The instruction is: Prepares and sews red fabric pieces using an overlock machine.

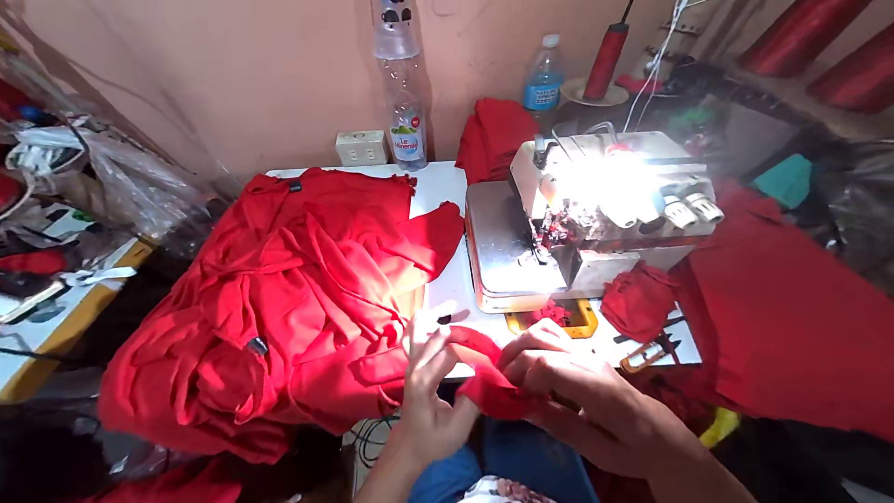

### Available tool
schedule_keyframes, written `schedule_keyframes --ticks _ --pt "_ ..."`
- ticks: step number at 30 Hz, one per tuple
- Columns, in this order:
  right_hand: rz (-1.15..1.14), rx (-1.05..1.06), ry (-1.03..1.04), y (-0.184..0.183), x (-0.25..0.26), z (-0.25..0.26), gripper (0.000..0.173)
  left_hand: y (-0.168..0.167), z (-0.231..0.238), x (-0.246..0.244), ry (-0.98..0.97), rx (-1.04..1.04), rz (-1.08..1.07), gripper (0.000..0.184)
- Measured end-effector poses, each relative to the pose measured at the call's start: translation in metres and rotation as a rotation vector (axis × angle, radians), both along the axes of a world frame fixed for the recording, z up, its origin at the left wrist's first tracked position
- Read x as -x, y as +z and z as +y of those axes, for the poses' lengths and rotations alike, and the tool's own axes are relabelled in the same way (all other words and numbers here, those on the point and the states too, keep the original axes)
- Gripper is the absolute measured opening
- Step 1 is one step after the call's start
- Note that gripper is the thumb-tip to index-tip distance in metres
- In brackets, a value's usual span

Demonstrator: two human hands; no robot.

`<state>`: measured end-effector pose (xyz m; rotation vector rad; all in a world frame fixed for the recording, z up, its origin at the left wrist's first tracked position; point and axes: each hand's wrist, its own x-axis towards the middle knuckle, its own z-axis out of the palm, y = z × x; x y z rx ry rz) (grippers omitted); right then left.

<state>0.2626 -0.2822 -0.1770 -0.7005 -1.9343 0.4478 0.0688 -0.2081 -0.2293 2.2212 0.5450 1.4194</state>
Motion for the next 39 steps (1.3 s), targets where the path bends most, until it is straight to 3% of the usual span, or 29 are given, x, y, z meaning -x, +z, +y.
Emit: schedule_keyframes --ticks 1,2,5,6,9,12,13,17,20,22,24,26,28,31,33,36,39 --pt "0.103 0.093 0.084 -0.002 -0.002 -0.001 0.025 -0.003 0.002 -0.002 -0.037 0.033 -0.1 0.015" --pt "0.236 0.203 0.185 -0.004 -0.004 -0.001 0.024 -0.005 0.003 -0.001 -0.14 0.151 -0.208 0.017" --pt "0.677 0.541 0.541 -0.015 -0.002 0.004 0.015 -0.009 -0.009 0.014 -0.669 0.889 -0.604 0.025" --pt "0.759 0.625 0.643 -0.016 0.002 0.006 0.013 -0.016 -0.011 0.019 -0.786 1.044 -0.605 0.026" --pt "0.857 0.706 0.813 -0.01 0.009 0.009 0.013 -0.043 -0.006 0.016 -1.133 1.087 -0.318 0.028" --pt "0.683 0.65 0.712 -0.004 0.006 0.011 0.01 -0.044 -0.002 0.008 -1.272 1.109 -0.268 0.029" --pt "0.617 0.638 0.673 -0.004 0.005 0.012 0.01 -0.042 -0.001 0.011 -1.236 1.072 -0.283 0.029" --pt "0.495 0.621 0.507 -0.006 0.003 0.019 0.037 -0.039 0.004 0.028 -0.977 0.828 -0.6 0.046" --pt "0.445 0.627 0.485 -0.009 0.008 0.023 0.046 -0.01 0.01 0.031 -0.994 0.734 -0.373 0.051" --pt "0.437 0.63 0.498 -0.009 0.01 0.023 0.046 0.0 0.016 0.036 -0.954 0.674 -0.257 0.052" --pt "0.419 0.671 0.467 -0.014 0.011 0.024 0.039 0.013 0.021 0.046 -0.916 0.639 -0.354 0.048" --pt "0.397 0.755 0.466 -0.021 0.013 0.025 0.018 0.031 0.019 0.057 -0.83 0.61 -0.318 0.04" --pt "0.382 0.77 0.515 -0.026 0.014 0.027 0.004 0.043 0.012 0.072 -0.659 0.565 -0.054 0.041" --pt "0.338 0.697 0.508 -0.033 0.015 0.032 0.005 0.038 -0.005 0.088 -0.259 0.476 0.296 0.033" --pt "0.257 0.665 0.348 -0.04 0.024 0.038 0.011 0.021 -0.011 0.094 -0.126 0.42 0.305 0.027" --pt "-0.018 0.555 -0.048 -0.052 0.038 0.055 0.024 0.003 -0.013 0.093 0.185 0.333 0.222 0.022" --pt "-0.299 0.629 -0.228 -0.047 0.051 0.073 0.028 -0.001 -0.006 0.086 0.462 0.222 0.371 0.02"
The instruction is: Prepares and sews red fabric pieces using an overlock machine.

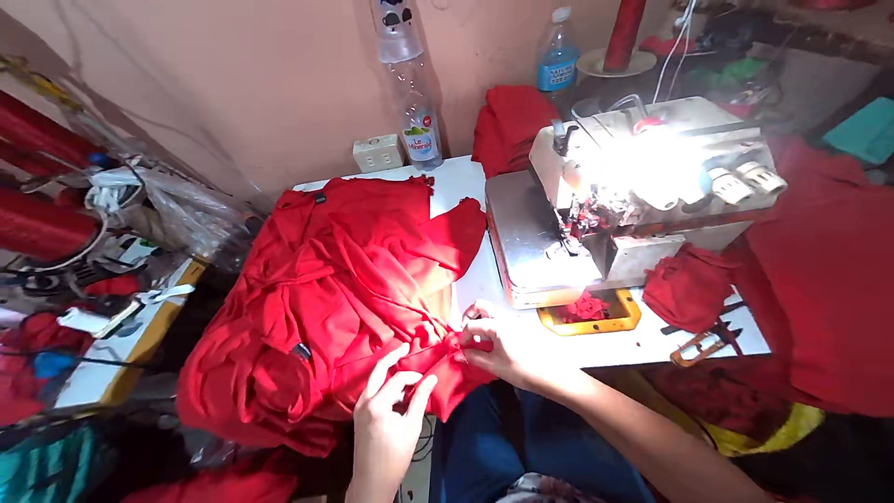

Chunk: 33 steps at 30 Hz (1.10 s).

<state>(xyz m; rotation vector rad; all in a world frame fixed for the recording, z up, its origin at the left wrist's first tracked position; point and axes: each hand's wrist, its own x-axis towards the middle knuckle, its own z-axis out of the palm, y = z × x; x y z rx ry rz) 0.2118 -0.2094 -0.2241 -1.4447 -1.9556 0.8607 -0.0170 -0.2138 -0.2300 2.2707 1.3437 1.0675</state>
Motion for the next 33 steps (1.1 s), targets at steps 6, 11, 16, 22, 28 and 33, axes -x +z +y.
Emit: schedule_keyframes --ticks 6,11,16,22,28,33 --pt "0.059 -0.104 -0.067 -0.009 0.01 -0.001 0.023 0.006 0.002 -0.002 0.078 -0.051 0.171 0.017" --pt "0.219 -0.743 -0.17 -0.013 0.002 -0.026 0.011 0.022 -0.034 -0.01 -0.062 -0.126 -0.137 0.02" --pt "0.178 -0.933 -0.34 -0.015 -0.024 -0.045 0.013 0.032 -0.023 -0.039 -0.129 -0.096 -0.108 0.017" --pt "1.13 -0.698 -0.821 -0.026 -0.043 -0.034 0.02 0.062 0.049 -0.159 -0.318 -0.241 0.154 0.017" --pt "1.668 0.058 -0.996 -0.006 -0.055 -0.065 0.02 0.064 0.077 -0.21 -0.29 -0.009 0.413 0.022" --pt "1.272 -0.216 -0.986 -0.015 -0.063 -0.054 0.017 0.075 0.084 -0.214 -0.29 0.133 0.418 0.017"
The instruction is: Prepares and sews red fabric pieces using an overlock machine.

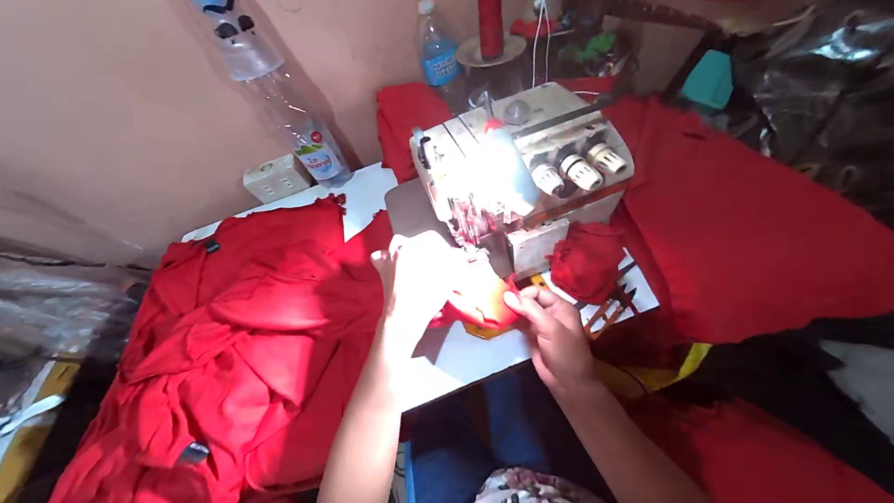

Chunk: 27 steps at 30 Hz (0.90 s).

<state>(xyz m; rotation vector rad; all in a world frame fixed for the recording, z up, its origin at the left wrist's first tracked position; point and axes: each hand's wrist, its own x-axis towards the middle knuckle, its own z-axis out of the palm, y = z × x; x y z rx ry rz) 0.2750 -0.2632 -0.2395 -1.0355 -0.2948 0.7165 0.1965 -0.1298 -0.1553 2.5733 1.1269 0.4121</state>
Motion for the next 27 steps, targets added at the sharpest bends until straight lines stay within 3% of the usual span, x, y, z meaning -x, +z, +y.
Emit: schedule_keyframes --ticks 4,8,10,12,15,16,19,21,24,27 --pt "-0.304 -0.021 -0.115 -0.006 -0.007 0.03 0.019 -0.004 0.029 -0.005 0.005 -0.021 -0.09 0.016" --pt "-0.348 -0.054 -0.088 -0.009 -0.012 0.043 0.02 0.001 0.052 0.015 -0.288 0.056 -0.251 0.016" --pt "-0.352 -0.053 -0.083 -0.008 -0.013 0.043 0.019 0.018 0.051 0.027 -0.407 0.188 -0.12 0.013" --pt "-0.417 -0.048 -0.102 -0.008 -0.013 0.043 0.016 0.033 0.046 0.029 -0.495 0.193 0.051 0.019" --pt "-0.67 -0.013 -0.222 -0.012 -0.013 0.042 0.008 0.045 0.039 0.025 -0.557 0.128 0.181 0.026" --pt "-0.792 -0.021 -0.289 -0.014 -0.012 0.041 0.014 0.05 0.036 0.025 -0.539 0.166 0.183 0.026" --pt "-1.205 -0.048 -0.488 -0.008 -0.014 0.044 0.028 0.057 0.036 0.028 -0.568 0.251 0.043 0.022" --pt "-1.378 -0.059 -0.584 0.004 -0.015 0.05 0.021 0.054 0.038 0.031 -0.634 0.264 0.002 0.026" --pt "-1.354 -0.174 -0.421 0.024 -0.024 0.055 0.02 0.051 0.031 0.03 -0.508 0.147 -0.014 0.041" --pt "-1.067 -0.173 0.091 0.049 -0.036 0.045 0.019 0.026 0.038 0.019 -0.324 -0.113 -0.293 0.037"
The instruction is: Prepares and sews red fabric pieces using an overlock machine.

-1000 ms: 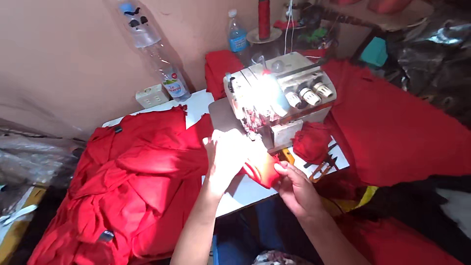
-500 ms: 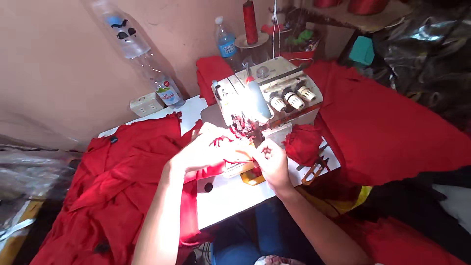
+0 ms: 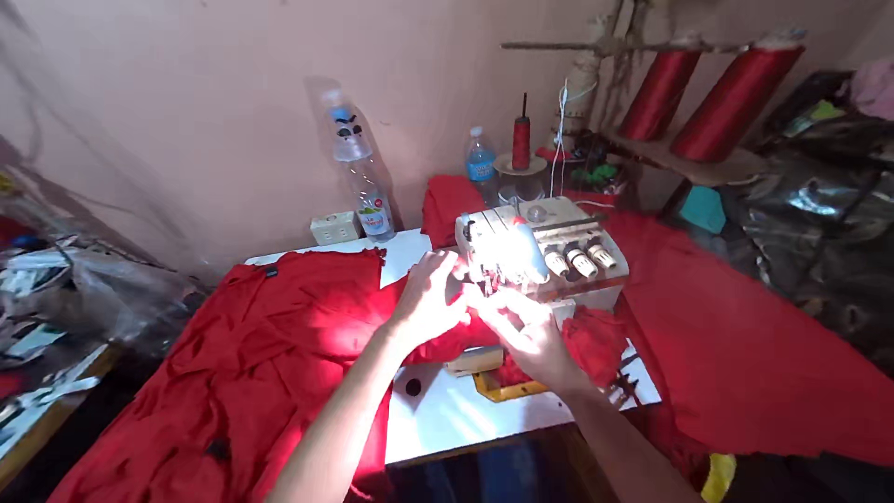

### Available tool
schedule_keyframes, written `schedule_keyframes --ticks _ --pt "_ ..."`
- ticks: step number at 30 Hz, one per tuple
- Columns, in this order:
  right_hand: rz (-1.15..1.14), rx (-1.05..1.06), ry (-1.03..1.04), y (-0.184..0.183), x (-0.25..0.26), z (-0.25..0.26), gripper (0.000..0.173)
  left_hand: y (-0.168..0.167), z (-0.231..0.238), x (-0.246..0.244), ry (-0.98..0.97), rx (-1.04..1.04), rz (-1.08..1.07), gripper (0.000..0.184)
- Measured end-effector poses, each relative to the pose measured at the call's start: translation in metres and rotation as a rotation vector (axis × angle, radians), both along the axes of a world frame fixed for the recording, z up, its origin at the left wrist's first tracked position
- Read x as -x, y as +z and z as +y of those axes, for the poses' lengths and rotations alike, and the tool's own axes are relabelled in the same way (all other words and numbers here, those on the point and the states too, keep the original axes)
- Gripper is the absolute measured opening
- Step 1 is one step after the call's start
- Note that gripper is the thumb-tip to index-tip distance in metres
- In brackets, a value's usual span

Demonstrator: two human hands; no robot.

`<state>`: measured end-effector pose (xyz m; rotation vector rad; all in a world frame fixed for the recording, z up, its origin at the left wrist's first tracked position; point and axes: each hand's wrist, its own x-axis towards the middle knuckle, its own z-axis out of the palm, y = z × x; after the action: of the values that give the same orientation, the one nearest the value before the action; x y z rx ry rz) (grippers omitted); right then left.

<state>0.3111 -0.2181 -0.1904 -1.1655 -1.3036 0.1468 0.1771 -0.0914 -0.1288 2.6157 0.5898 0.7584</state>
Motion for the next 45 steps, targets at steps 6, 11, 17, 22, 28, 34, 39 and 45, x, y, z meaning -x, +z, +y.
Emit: schedule_keyframes --ticks 6,11,17,22,28,34,39,45 --pt "0.219 0.233 0.284 0.033 -0.023 -0.021 0.021 0.02 0.005 0.012 -0.302 0.137 0.441 0.026" --pt "0.395 0.137 0.229 0.023 -0.013 -0.026 0.064 0.028 0.002 0.015 -0.403 0.029 0.42 0.023" --pt "0.385 0.074 0.233 0.007 0.007 -0.029 0.085 0.03 -0.014 0.015 -0.46 0.028 0.196 0.022" --pt "0.254 0.359 0.228 -0.001 -0.007 -0.023 0.085 0.044 -0.03 0.009 -0.25 -0.038 0.551 0.042" --pt "0.309 0.373 0.258 -0.002 -0.005 -0.021 0.104 0.051 -0.031 0.012 -0.333 -0.054 0.551 0.038" --pt "0.165 0.345 0.212 0.008 -0.002 -0.025 0.034 0.031 -0.002 0.007 -0.405 0.104 0.389 0.035" --pt "-0.033 -0.025 0.019 -0.021 0.006 -0.031 0.059 0.016 -0.024 0.017 -0.255 0.43 0.201 0.033" --pt "0.122 -0.028 0.001 -0.048 0.007 -0.034 0.06 -0.007 0.017 -0.001 -0.21 0.0 0.255 0.028"
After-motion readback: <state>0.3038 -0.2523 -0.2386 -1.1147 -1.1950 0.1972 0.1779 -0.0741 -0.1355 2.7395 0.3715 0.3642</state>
